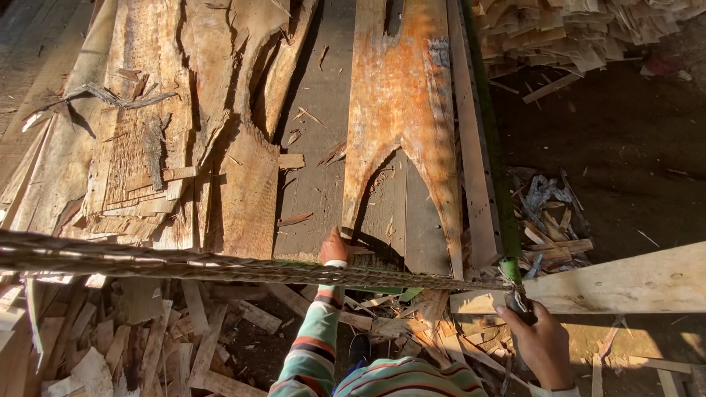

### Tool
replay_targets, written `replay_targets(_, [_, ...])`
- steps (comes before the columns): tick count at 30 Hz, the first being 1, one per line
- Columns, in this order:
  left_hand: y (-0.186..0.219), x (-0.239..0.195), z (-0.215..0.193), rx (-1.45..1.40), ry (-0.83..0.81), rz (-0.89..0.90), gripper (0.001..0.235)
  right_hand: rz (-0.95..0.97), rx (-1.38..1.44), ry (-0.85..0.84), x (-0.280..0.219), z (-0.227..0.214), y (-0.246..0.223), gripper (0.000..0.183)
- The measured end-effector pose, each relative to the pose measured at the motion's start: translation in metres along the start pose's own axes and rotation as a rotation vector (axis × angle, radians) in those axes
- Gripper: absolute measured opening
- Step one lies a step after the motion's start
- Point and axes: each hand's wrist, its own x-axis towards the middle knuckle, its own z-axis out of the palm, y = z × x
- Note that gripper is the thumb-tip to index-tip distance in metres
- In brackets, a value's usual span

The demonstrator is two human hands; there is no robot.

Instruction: Manually trimming and squaring the edges of wood veneer sheets using a guillotine cutter.

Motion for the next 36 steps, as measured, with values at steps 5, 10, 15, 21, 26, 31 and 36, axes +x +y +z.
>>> replay_targets(5, [-0.001,0.006,-0.011,-0.056,0.038,0.241,0.043,-0.055,-0.103,0.071,-0.008,-0.006,-0.007,0.066])
replay_targets(10, [-0.017,0.002,-0.019,-0.107,0.071,0.519,0.036,-0.671,-0.535,0.731,-0.022,0.016,0.004,0.067])
replay_targets(15, [-0.047,-0.016,-0.028,-0.138,0.072,0.799,0.032,-0.757,0.177,0.09,-0.075,0.072,-0.038,0.047])
replay_targets(21, [0.077,-0.173,-0.23,-1.212,-0.973,0.166,0.031,-0.428,0.439,-0.503,-0.021,0.156,-0.079,0.054])
replay_targets(26, [0.051,-0.142,-0.193,-1.07,-1.068,-0.141,0.049,-0.31,0.604,-0.605,-0.014,0.186,-0.087,0.092])
replay_targets(31, [0.081,-0.039,-0.138,-1.309,-0.963,-0.41,0.082,-0.34,0.63,-0.612,-0.003,0.172,-0.049,0.09])
replay_targets(36, [0.144,0.07,-0.084,-1.557,-0.677,-0.441,0.074,-0.307,0.556,-0.778,-0.032,0.121,-0.038,0.09])
